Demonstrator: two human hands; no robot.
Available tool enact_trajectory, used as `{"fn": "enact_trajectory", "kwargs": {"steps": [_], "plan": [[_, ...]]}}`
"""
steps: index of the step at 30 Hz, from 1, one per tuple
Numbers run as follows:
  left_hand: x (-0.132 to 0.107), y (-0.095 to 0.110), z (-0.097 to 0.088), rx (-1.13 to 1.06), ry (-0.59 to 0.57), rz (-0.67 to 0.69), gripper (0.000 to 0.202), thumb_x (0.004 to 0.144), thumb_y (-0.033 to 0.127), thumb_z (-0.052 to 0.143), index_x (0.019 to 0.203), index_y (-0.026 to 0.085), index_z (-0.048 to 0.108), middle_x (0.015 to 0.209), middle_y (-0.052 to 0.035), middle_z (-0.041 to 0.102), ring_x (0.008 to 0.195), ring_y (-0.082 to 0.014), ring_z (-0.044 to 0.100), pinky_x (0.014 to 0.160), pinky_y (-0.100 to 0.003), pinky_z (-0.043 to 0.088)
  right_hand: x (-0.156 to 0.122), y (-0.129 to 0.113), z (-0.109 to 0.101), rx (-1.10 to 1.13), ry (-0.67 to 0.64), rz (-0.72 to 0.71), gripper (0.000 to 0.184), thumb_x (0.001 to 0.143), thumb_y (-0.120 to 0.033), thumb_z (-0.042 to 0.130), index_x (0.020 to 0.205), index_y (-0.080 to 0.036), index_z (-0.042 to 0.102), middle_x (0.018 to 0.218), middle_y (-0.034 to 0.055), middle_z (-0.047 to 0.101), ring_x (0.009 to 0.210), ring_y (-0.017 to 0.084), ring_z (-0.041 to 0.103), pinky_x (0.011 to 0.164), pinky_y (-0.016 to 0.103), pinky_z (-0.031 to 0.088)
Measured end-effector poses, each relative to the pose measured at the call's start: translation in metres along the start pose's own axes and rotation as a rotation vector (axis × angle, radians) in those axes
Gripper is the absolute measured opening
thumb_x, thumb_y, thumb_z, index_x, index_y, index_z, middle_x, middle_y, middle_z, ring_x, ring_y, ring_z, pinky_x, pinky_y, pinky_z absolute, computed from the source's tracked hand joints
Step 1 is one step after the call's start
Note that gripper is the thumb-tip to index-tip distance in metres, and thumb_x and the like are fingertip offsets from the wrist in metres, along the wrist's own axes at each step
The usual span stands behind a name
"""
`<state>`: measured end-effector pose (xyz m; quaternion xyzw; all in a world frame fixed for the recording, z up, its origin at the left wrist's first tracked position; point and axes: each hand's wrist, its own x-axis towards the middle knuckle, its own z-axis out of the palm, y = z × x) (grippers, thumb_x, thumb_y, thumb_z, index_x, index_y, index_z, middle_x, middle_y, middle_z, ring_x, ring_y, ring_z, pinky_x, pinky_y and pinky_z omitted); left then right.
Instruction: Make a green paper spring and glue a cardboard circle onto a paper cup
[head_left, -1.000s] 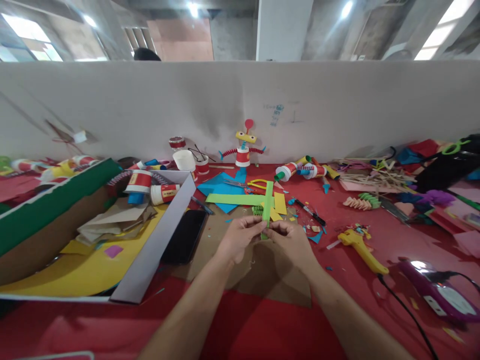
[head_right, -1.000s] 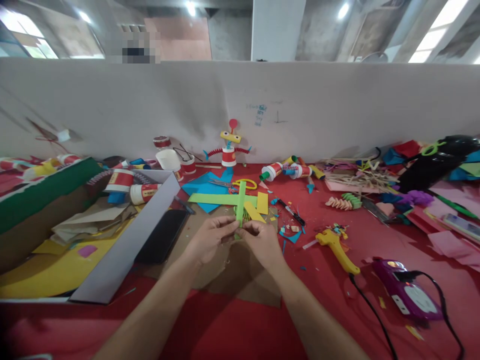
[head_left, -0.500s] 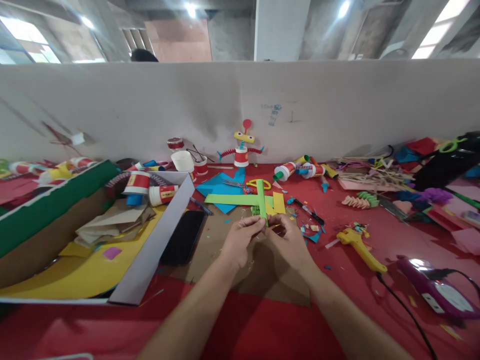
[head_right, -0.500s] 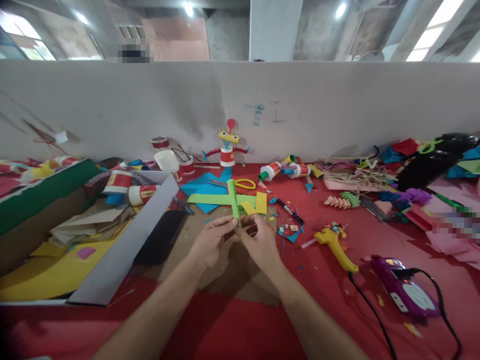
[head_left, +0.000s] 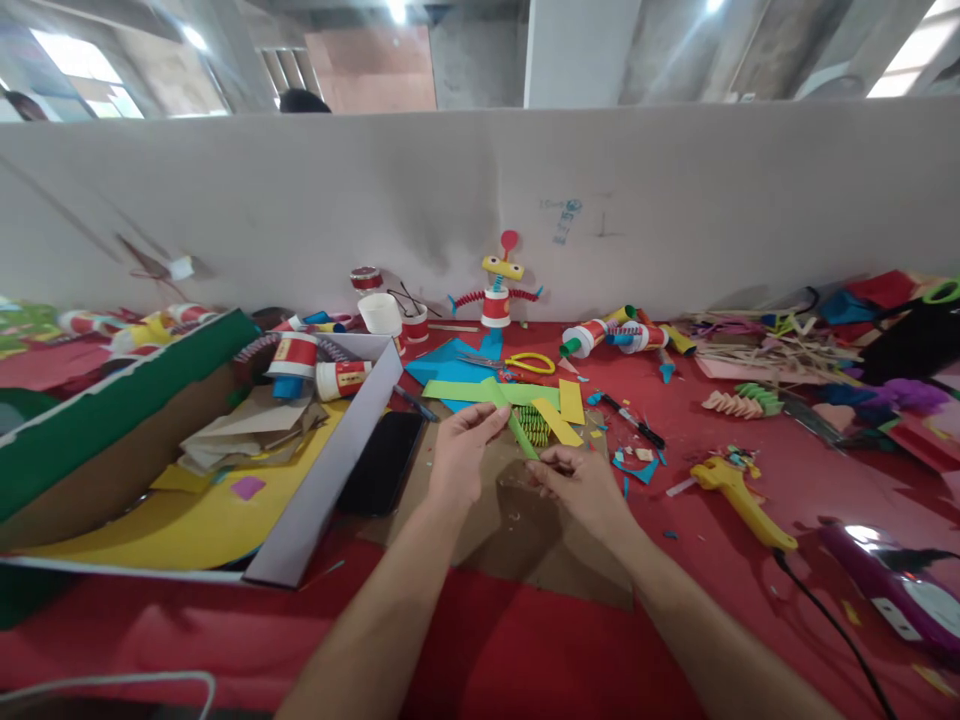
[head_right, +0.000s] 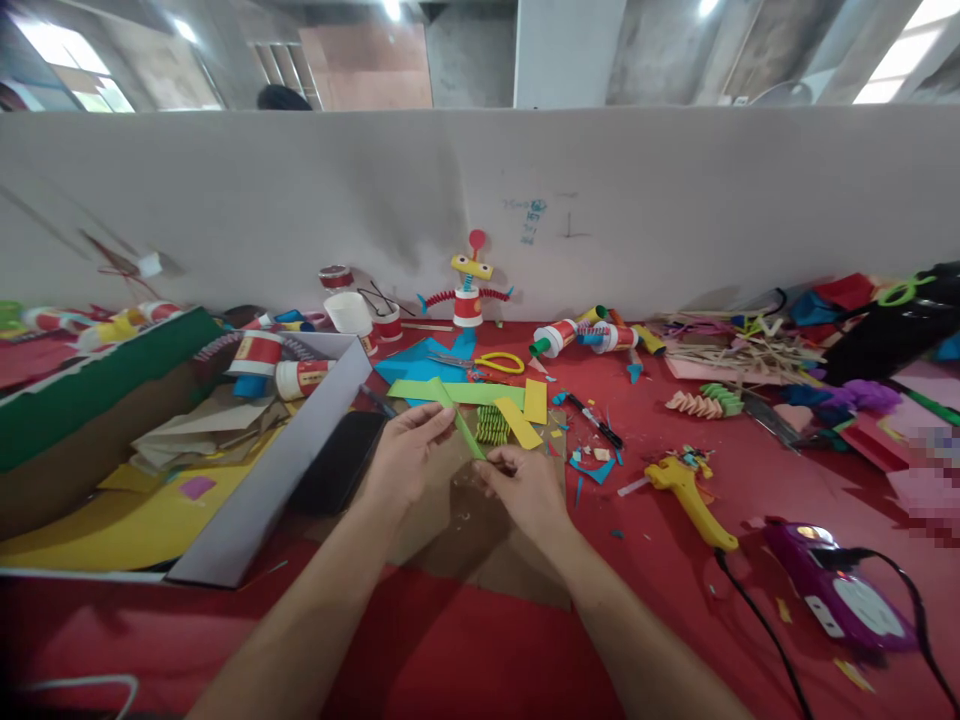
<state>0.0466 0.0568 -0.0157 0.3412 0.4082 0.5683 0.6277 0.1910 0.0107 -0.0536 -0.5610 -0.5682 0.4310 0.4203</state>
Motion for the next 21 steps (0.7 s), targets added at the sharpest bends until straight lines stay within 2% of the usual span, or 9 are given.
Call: {"fn": "enact_trajectory", "kwargs": {"steps": [7,11,14,16,18,20,21], "plan": [[0.004,-0.003,-0.006,0.005,-0.025,-0.024,0.021,0.056,0.027,0.077,0.063,0.012,0.063,0.059,0.0013,0.056,0.054,-0.0066,0.049,0.056,-0.021,0.035,0.002,0.001,-0.001,-0.028,-0.034,-0.003,0.021,0.075,-0.037,0.059,0.067,-0.017,0.06,0.056,-0.001,0.06,0.051,0.012,0.055,0.052,0.023,0.039],[0.01,-0.007,-0.01,-0.06,0.041,-0.059,0.024,0.052,0.025,0.078,0.063,0.013,0.06,0.061,0.0017,0.056,0.054,-0.0063,0.049,0.057,-0.02,0.037,0.003,0.003,-0.002,0.009,-0.031,-0.046,0.021,0.077,-0.038,0.057,0.076,-0.018,0.062,0.062,-0.0009,0.062,0.057,0.013,0.057,0.055,0.023,0.041],[0.015,-0.01,-0.014,0.018,0.095,-0.091,0.018,0.06,0.024,0.072,0.066,0.014,0.058,0.065,0.0001,0.056,0.057,-0.0084,0.052,0.06,-0.023,0.041,0.002,-0.001,-0.005,-0.12,0.034,-0.104,0.019,0.08,-0.035,0.053,0.079,-0.019,0.064,0.063,-0.0008,0.064,0.058,0.014,0.057,0.056,0.024,0.041],[0.013,-0.011,-0.015,0.297,0.168,0.068,0.011,0.072,0.024,0.062,0.078,0.016,0.06,0.075,-0.0046,0.06,0.066,-0.0135,0.057,0.066,-0.029,0.044,0.0,-0.004,-0.008,-0.311,0.105,-0.155,0.016,0.081,-0.03,0.052,0.078,-0.02,0.065,0.065,-0.0004,0.066,0.059,0.015,0.059,0.057,0.024,0.04],[0.007,-0.01,-0.011,0.639,0.22,0.363,0.019,0.079,0.024,0.054,0.095,0.019,0.06,0.093,-0.0094,0.063,0.088,-0.0199,0.058,0.08,-0.038,0.043,-0.001,-0.006,-0.01,-0.51,0.156,-0.209,0.016,0.081,-0.023,0.051,0.078,-0.021,0.066,0.072,0.0009,0.069,0.065,0.016,0.061,0.061,0.025,0.04],[-0.004,-0.009,-0.005,0.791,0.12,0.516,0.022,0.076,0.024,0.059,0.097,0.024,0.063,0.106,-0.0085,0.062,0.109,-0.0237,0.05,0.098,-0.046,0.03,-0.002,-0.006,-0.012,-0.686,0.167,-0.23,0.019,0.081,-0.018,0.047,0.079,-0.02,0.066,0.077,0.0035,0.07,0.069,0.018,0.062,0.063,0.026,0.04],[-0.009,-0.008,-0.002,0.983,-0.049,0.623,0.019,0.078,0.023,0.056,0.096,0.025,0.064,0.108,-0.0074,0.063,0.112,-0.0246,0.047,0.103,-0.05,0.021,-0.002,-0.005,-0.013,-0.762,0.158,-0.233,0.019,0.081,-0.017,0.047,0.08,-0.019,0.065,0.079,0.005,0.07,0.071,0.018,0.063,0.063,0.026,0.04]]}}
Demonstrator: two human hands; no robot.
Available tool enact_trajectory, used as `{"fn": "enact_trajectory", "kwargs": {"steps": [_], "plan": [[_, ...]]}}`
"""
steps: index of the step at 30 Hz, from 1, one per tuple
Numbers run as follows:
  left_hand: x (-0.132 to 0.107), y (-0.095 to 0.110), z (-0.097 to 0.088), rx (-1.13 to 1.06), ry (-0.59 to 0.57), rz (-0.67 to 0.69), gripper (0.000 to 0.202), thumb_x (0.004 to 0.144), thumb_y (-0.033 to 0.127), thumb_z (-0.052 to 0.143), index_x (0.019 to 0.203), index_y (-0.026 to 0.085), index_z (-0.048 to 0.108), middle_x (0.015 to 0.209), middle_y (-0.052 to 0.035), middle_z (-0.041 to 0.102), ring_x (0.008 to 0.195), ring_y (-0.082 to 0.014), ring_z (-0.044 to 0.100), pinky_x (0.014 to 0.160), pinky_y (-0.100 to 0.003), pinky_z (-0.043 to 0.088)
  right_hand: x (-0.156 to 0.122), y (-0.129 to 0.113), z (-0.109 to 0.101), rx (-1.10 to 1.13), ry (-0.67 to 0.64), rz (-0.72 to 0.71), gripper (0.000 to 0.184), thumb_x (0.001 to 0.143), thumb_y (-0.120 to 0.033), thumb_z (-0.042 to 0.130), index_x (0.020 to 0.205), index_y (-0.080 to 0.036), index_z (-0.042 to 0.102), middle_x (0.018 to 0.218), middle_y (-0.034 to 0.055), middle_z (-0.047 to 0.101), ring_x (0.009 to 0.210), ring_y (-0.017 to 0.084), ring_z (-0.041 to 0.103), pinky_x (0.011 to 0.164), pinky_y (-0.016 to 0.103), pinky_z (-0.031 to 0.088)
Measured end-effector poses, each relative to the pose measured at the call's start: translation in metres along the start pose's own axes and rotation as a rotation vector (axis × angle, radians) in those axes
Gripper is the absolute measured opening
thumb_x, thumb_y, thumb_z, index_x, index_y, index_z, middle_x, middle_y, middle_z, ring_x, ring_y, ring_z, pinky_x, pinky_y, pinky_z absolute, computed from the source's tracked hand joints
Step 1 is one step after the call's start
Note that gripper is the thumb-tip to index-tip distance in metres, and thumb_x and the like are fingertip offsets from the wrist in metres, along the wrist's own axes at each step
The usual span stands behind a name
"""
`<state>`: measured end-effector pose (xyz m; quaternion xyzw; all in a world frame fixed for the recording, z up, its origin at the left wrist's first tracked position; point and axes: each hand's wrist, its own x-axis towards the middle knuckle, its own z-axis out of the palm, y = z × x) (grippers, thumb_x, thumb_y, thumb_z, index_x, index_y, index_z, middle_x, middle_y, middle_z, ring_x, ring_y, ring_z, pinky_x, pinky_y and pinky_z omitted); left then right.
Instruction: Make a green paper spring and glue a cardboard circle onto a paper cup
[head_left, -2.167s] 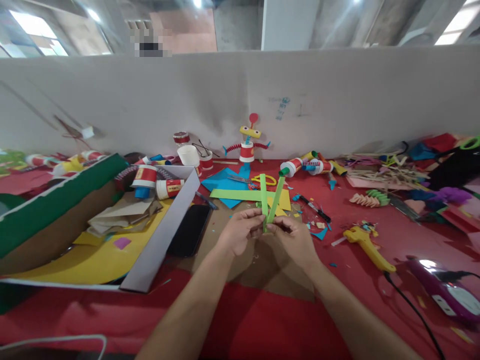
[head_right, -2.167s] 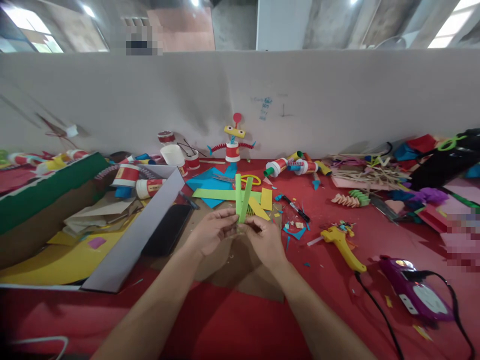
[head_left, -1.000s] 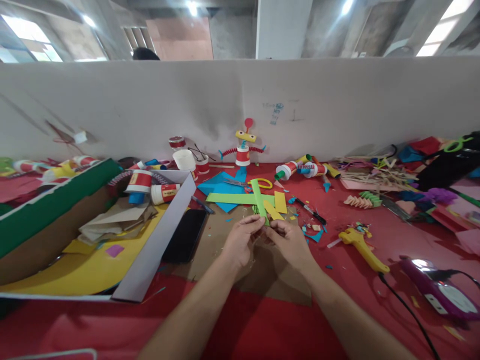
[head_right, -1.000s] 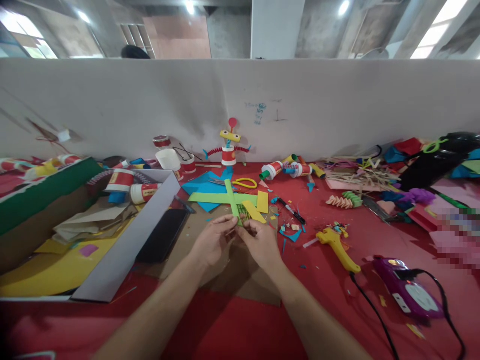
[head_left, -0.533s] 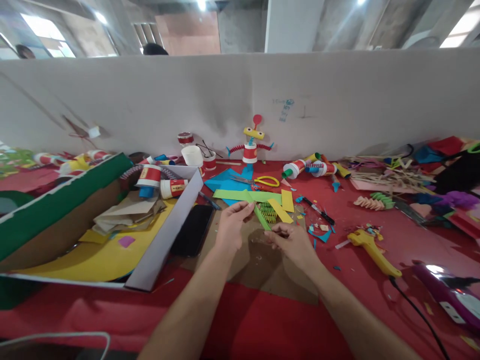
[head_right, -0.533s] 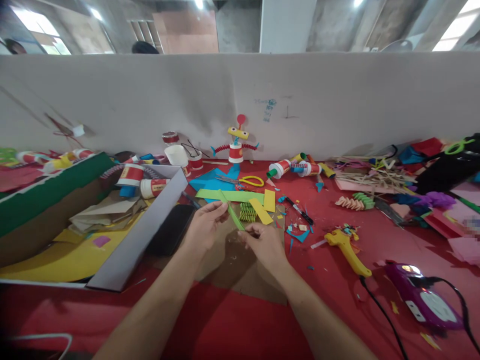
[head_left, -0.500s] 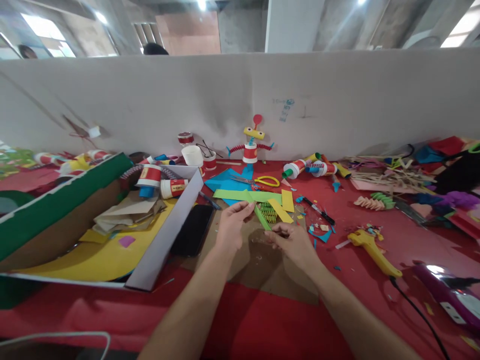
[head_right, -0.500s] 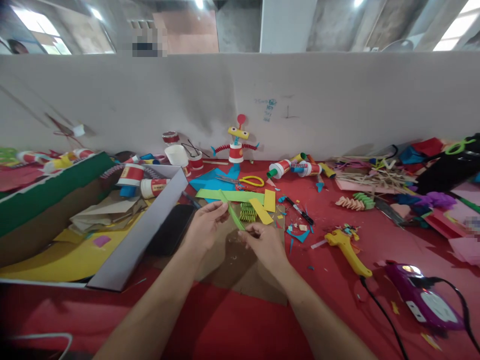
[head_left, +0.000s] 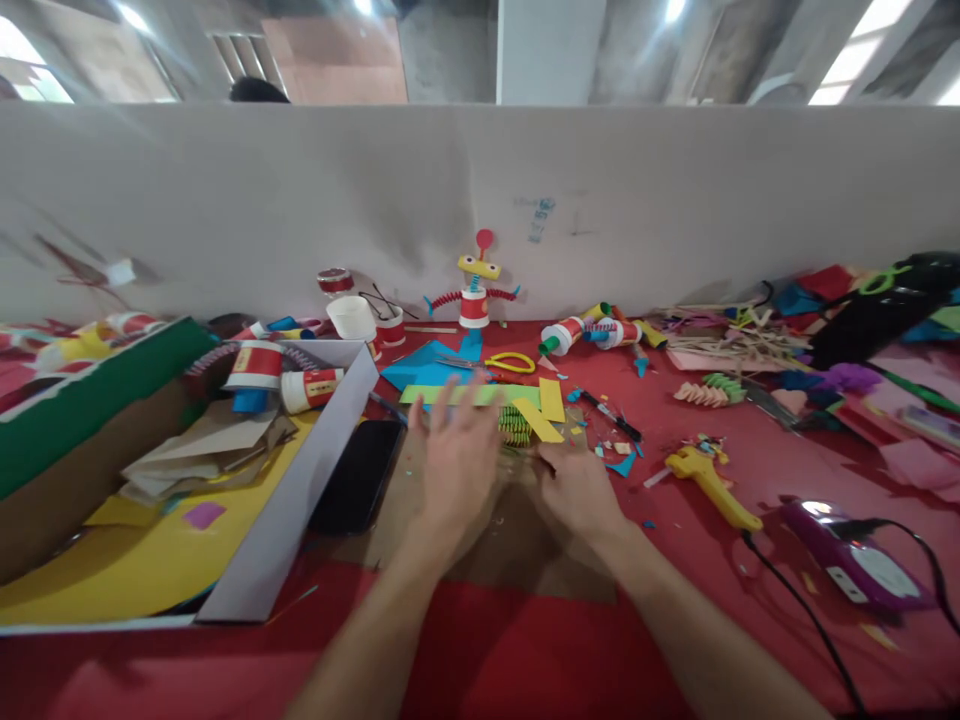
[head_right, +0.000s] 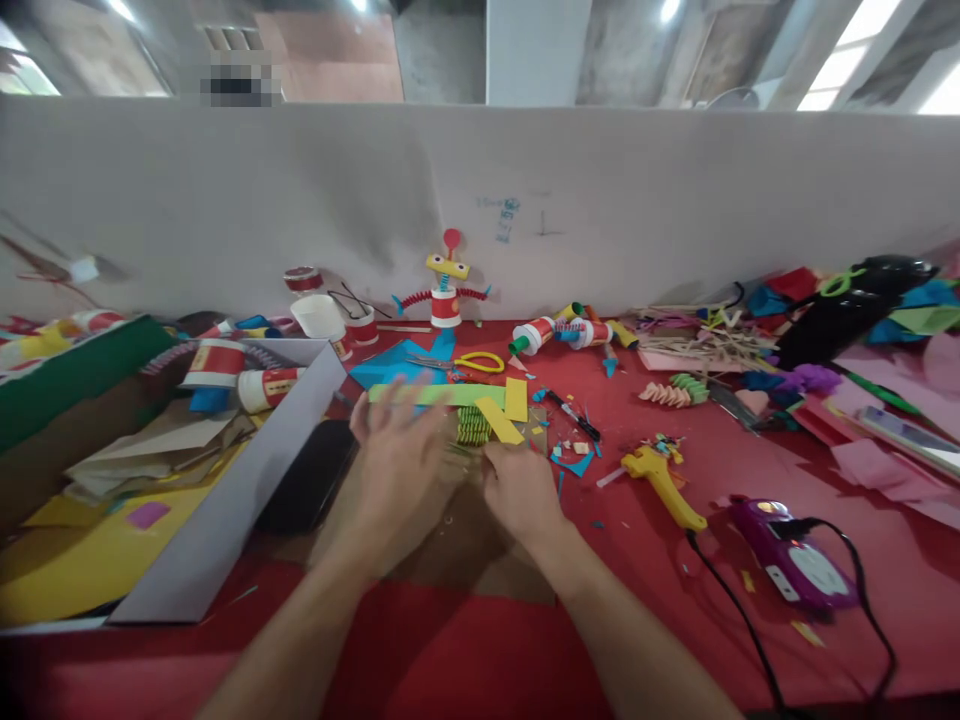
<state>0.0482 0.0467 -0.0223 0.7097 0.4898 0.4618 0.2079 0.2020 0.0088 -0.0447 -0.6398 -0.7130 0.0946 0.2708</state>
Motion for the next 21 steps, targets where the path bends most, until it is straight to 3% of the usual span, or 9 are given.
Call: {"fn": "enact_trajectory", "kwargs": {"steps": [1,3,6,10,13,17,19,21], "plan": [[-0.003,0.005,0.0,0.122,-0.143,0.161,0.018,0.079,0.021,0.054,0.093,0.026,0.065,0.107,-0.0054,0.064,0.112,-0.0244,0.048,0.105,-0.053,0.013,0.0,0.001,0.0,-0.061,-0.016,-0.013,0.018,0.08,-0.016,0.047,0.081,-0.019,0.065,0.08,0.0062,0.07,0.072,0.019,0.063,0.063,0.026,0.039],[-0.007,0.012,0.001,0.288,-0.274,0.318,0.021,0.081,0.015,0.049,0.088,0.025,0.066,0.094,-0.0032,0.068,0.099,-0.0212,0.055,0.107,-0.053,0.003,0.0,0.001,0.002,-0.118,-0.037,-0.042,0.019,0.079,-0.013,0.047,0.085,-0.018,0.064,0.082,0.0069,0.069,0.074,0.019,0.062,0.063,0.025,0.039],[-0.006,0.01,0.001,0.423,-0.338,0.351,0.021,0.079,0.012,0.048,0.08,0.024,0.066,0.076,-0.0019,0.068,0.079,-0.0183,0.058,0.107,-0.05,0.006,-0.001,-0.001,0.005,-0.068,-0.018,-0.066,0.024,0.081,-0.011,0.043,0.091,-0.02,0.064,0.086,0.0056,0.069,0.078,0.018,0.062,0.067,0.025,0.041],[0.0,-0.002,-0.003,0.424,-0.362,0.309,0.025,0.079,0.012,0.046,0.081,0.025,0.068,0.075,-0.0025,0.069,0.07,-0.0173,0.058,0.102,-0.041,0.023,0.004,-0.001,-0.002,0.015,-0.032,-0.093,0.025,0.085,-0.017,0.042,0.093,-0.023,0.065,0.089,0.0037,0.07,0.08,0.018,0.062,0.071,0.027,0.042],[0.005,-0.01,-0.01,0.384,-0.304,0.184,0.026,0.08,0.015,0.046,0.084,0.025,0.07,0.08,-0.0056,0.07,0.076,-0.0199,0.059,0.089,-0.036,0.033,0.024,0.007,-0.019,-0.021,-0.069,-0.101,0.022,0.085,-0.027,0.047,0.085,-0.026,0.069,0.084,0.0019,0.071,0.077,0.019,0.063,0.069,0.028,0.041],[0.009,-0.018,-0.018,0.37,-0.056,-0.014,0.026,0.081,0.02,0.047,0.095,0.021,0.069,0.093,-0.0119,0.069,0.083,-0.0243,0.059,0.08,-0.035,0.036,0.084,0.02,-0.03,-0.224,-0.017,0.003,0.026,0.086,-0.033,0.045,0.084,-0.023,0.069,0.08,0.0049,0.071,0.074,0.02,0.062,0.063,0.028,0.038],[0.011,-0.019,-0.02,0.347,0.01,-0.058,0.026,0.083,0.024,0.046,0.095,0.02,0.069,0.093,-0.0118,0.069,0.081,-0.0232,0.06,0.076,-0.032,0.037,0.122,0.023,-0.02,-0.31,-0.195,-0.065,0.025,0.085,-0.024,0.044,0.095,-0.019,0.066,0.094,0.0087,0.069,0.085,0.021,0.061,0.067,0.027,0.038],[0.011,-0.02,-0.021,0.362,0.002,-0.067,0.027,0.084,0.027,0.045,0.094,0.02,0.069,0.091,-0.0104,0.07,0.078,-0.0222,0.06,0.073,-0.031,0.037,0.156,0.026,-0.002,-0.323,-0.295,-0.107,0.024,0.077,-0.017,0.054,0.099,-0.019,0.065,0.101,0.0091,0.067,0.09,0.021,0.06,0.069,0.025,0.039]]}}
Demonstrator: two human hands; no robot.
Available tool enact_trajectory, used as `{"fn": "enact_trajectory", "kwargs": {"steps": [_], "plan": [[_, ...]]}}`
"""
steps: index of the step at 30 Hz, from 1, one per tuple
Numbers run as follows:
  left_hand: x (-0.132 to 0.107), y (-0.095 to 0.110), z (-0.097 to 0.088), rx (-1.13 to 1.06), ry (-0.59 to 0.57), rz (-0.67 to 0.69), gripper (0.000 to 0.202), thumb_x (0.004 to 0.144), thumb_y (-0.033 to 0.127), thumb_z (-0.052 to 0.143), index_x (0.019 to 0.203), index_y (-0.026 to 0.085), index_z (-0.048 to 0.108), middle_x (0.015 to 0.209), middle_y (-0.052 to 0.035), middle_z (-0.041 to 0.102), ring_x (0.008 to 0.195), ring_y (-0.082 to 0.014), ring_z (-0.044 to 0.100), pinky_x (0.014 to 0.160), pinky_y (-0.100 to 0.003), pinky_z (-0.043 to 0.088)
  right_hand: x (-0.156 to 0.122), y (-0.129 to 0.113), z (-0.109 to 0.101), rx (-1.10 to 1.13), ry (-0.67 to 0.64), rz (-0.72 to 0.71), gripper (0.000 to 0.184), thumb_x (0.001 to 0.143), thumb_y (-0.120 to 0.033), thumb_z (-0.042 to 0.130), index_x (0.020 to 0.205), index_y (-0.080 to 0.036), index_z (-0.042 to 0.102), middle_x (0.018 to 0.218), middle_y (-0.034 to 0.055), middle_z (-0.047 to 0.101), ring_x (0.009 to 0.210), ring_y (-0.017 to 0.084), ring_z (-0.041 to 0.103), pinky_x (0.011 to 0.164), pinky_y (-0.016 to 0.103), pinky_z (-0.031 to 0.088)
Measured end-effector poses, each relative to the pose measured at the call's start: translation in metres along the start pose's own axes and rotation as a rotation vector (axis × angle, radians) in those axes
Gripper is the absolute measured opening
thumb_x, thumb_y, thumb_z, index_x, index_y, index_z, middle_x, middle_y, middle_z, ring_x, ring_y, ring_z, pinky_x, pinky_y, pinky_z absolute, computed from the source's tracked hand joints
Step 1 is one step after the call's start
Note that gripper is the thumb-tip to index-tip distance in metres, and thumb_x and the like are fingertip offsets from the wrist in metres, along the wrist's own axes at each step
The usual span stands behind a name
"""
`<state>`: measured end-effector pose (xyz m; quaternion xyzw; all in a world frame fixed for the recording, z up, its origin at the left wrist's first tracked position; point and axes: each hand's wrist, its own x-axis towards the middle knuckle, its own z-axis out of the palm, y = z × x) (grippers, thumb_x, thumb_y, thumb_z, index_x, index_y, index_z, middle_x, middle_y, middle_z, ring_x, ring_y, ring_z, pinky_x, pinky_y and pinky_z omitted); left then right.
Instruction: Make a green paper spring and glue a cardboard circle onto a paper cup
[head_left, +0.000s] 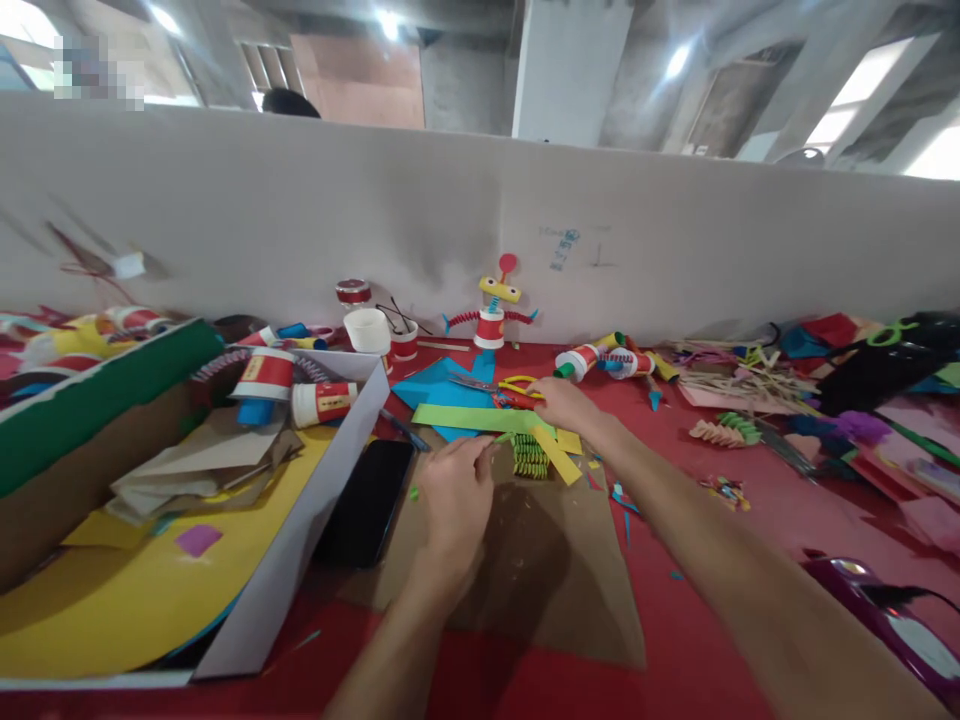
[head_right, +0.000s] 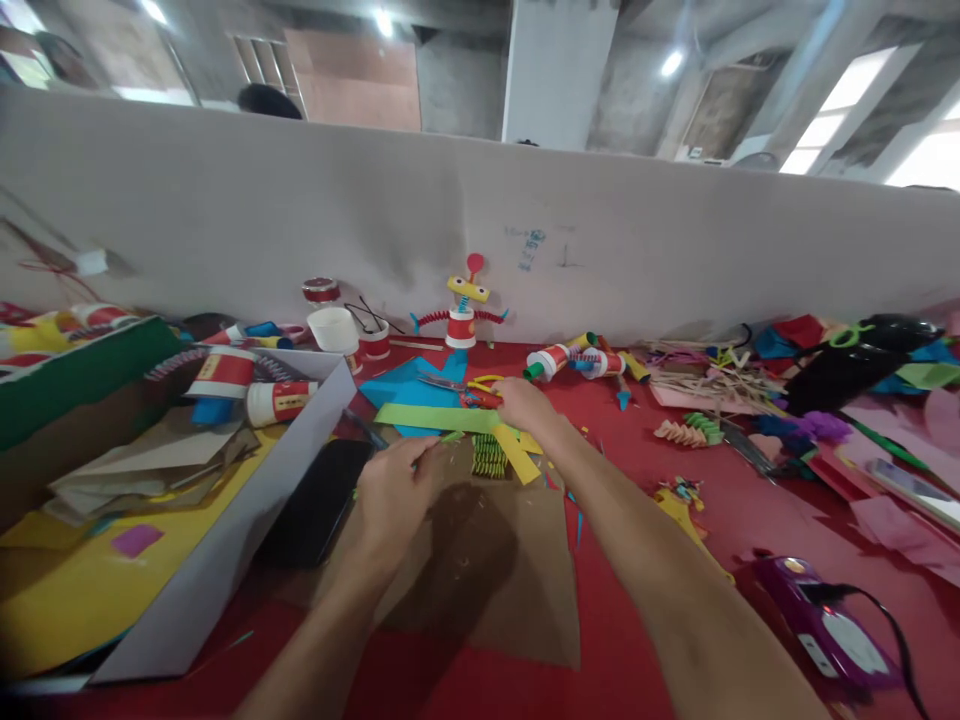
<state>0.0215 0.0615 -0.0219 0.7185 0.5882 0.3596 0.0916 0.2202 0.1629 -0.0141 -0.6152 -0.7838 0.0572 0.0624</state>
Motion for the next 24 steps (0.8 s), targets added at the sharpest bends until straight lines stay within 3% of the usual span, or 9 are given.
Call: {"fn": "enact_trajectory", "kwargs": {"steps": [5,10,13,17,20,24], "plan": [[-0.002,0.003,0.003,0.163,-0.097,0.072,0.026,0.083,0.019,0.042,0.087,0.02,0.068,0.084,-0.0086,0.069,0.077,-0.0233,0.06,0.074,-0.034,0.035,0.059,0.008,0.022,-0.031,-0.173,-0.069,0.038,0.059,-0.014,0.069,0.097,-0.016,0.062,0.099,0.0091,0.066,0.085,0.022,0.06,0.067,0.024,0.04],[-0.003,0.005,0.008,0.255,-0.219,0.081,0.025,0.08,0.014,0.043,0.078,0.02,0.067,0.077,-0.0087,0.067,0.075,-0.0222,0.06,0.07,-0.032,0.036,0.066,0.016,0.027,-0.034,-0.183,-0.128,0.057,0.056,-0.02,0.072,0.109,-0.015,0.052,0.102,0.0097,0.062,0.084,0.02,0.059,0.064,0.023,0.041],[-0.005,0.006,0.009,0.276,-0.275,0.093,0.026,0.082,0.016,0.042,0.074,0.019,0.066,0.075,-0.0096,0.066,0.075,-0.0227,0.061,0.067,-0.032,0.036,0.061,0.012,0.029,-0.05,-0.101,-0.145,0.066,0.061,-0.014,0.067,0.123,-0.014,0.043,0.103,0.0122,0.06,0.087,0.022,0.058,0.066,0.024,0.041],[-0.007,0.005,0.012,0.288,-0.298,0.116,0.027,0.082,0.015,0.041,0.071,0.017,0.065,0.074,-0.0105,0.065,0.073,-0.0234,0.061,0.066,-0.032,0.036,0.053,0.002,0.032,-0.084,0.054,-0.193,0.066,0.074,-0.001,0.046,0.136,-0.021,0.033,0.111,0.0105,0.056,0.101,0.022,0.052,0.082,0.029,0.038],[-0.007,0.005,0.015,0.287,-0.318,0.12,0.024,0.08,0.013,0.043,0.073,0.016,0.065,0.078,-0.0114,0.066,0.077,-0.0235,0.061,0.068,-0.032,0.037,0.046,-0.005,0.034,-0.112,0.158,-0.189,0.06,0.082,-0.001,0.032,0.138,-0.025,0.034,0.106,0.0106,0.055,0.103,0.025,0.048,0.089,0.036,0.034],[-0.007,0.007,0.015,0.269,-0.323,0.103,0.022,0.078,0.01,0.044,0.076,0.015,0.066,0.083,-0.0127,0.066,0.081,-0.025,0.06,0.07,-0.033,0.038,0.039,-0.008,0.037,-0.096,0.369,-0.156,0.059,0.085,-0.005,0.026,0.138,-0.03,0.034,0.098,0.0087,0.052,0.098,0.026,0.046,0.089,0.039,0.035]]}}
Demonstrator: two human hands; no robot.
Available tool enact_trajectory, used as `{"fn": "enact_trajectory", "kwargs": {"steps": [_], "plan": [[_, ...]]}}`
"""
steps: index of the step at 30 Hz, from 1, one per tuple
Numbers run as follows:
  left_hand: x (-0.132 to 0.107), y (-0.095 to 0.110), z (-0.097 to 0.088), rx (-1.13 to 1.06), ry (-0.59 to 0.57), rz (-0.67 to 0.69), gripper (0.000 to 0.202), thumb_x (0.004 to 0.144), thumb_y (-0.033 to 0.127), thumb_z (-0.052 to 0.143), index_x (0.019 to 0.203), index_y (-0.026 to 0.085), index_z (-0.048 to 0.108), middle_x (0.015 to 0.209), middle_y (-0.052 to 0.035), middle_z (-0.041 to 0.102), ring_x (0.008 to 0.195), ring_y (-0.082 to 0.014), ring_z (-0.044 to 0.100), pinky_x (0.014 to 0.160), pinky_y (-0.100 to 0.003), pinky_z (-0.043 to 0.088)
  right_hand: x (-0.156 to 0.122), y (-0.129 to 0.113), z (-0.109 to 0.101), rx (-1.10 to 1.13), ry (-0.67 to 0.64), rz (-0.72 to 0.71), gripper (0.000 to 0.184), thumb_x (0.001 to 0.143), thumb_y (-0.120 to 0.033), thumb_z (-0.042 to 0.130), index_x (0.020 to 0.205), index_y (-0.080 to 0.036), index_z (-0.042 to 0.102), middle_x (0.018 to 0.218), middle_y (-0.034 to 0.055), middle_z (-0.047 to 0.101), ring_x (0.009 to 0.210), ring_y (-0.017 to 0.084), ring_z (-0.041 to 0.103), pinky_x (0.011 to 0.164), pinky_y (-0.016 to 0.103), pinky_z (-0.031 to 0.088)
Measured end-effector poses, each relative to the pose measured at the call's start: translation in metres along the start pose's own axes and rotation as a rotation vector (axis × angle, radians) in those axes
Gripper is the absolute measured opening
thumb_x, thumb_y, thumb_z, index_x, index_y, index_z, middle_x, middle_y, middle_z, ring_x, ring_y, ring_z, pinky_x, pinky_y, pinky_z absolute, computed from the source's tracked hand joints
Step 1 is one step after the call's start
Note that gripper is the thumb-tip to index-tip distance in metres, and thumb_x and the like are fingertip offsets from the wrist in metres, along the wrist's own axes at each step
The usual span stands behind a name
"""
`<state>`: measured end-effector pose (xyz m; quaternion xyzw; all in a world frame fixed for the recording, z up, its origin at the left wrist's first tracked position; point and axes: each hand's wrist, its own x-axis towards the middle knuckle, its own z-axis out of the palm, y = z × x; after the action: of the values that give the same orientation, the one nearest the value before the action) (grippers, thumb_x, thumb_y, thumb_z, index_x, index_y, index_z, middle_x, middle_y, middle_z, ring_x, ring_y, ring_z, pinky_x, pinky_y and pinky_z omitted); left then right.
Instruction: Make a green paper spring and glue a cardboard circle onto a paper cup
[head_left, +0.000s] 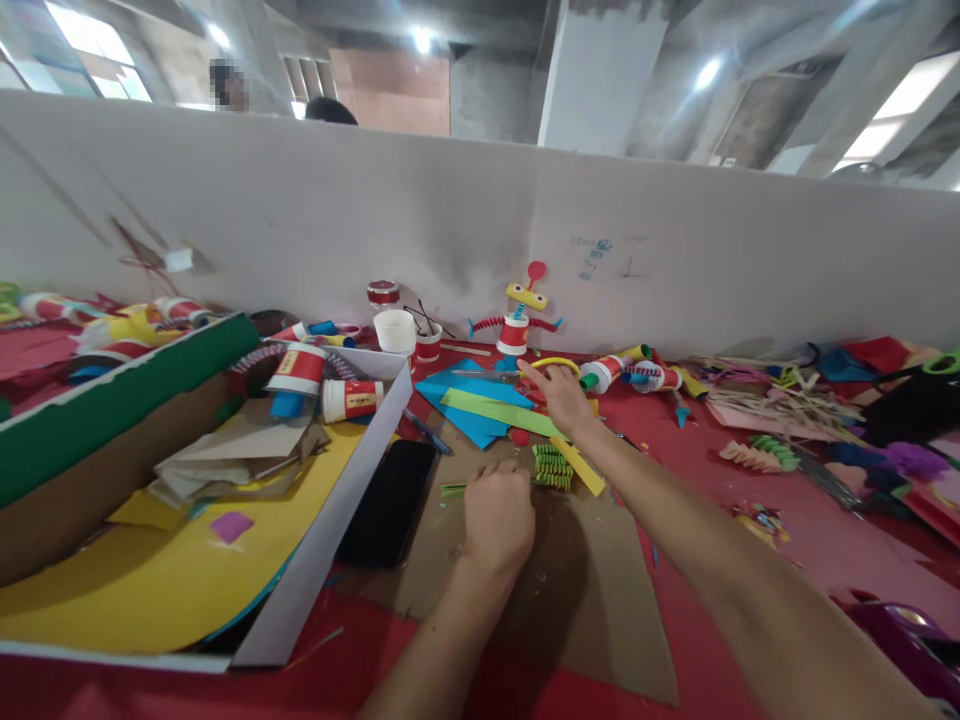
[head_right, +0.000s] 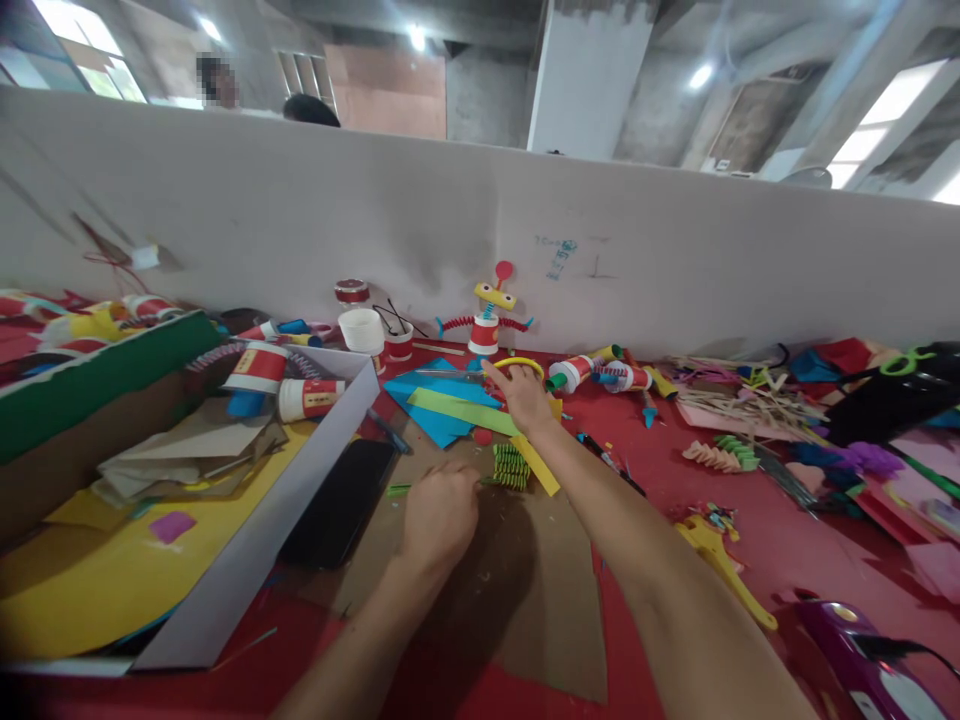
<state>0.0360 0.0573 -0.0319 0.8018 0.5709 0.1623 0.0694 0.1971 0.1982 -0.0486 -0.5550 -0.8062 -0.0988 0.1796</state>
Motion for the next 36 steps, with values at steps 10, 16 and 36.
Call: {"fn": "enact_trajectory", "kwargs": {"steps": [10,16,36], "plan": [[0.0,-0.001,-0.006,-0.345,0.115,-0.165,0.02,0.079,0.018,0.049,0.078,0.02,0.068,0.078,-0.0093,0.066,0.073,-0.0212,0.059,0.065,-0.028,0.036,0.008,0.0,-0.039,0.274,0.404,0.131,0.071,0.081,-0.008,0.038,0.143,-0.024,0.007,0.121,0.0126,0.043,0.11,0.025,0.043,0.094,0.042,0.039],[0.007,-0.008,-0.009,-1.365,0.038,-0.304,0.018,0.07,0.029,0.065,0.057,0.016,0.063,0.06,-0.0022,0.059,0.06,-0.0131,0.052,0.06,-0.023,0.037,-0.038,-0.035,-0.105,0.846,0.463,0.311,0.053,0.087,-0.038,0.038,0.137,-0.033,0.02,0.11,0.0077,0.048,0.09,0.021,0.053,0.07,0.035,0.049],[0.017,-0.02,-0.009,-1.767,-0.023,-0.594,0.009,0.07,0.02,0.067,0.069,0.01,0.066,0.065,-0.0035,0.062,0.053,-0.0069,0.053,0.053,-0.018,0.046,-0.205,-0.059,-0.075,1.934,-0.373,0.512,0.07,0.077,-0.074,0.022,0.105,-0.019,0.055,0.069,0.0052,0.056,0.053,0.015,0.052,0.044,0.026,0.043]]}}
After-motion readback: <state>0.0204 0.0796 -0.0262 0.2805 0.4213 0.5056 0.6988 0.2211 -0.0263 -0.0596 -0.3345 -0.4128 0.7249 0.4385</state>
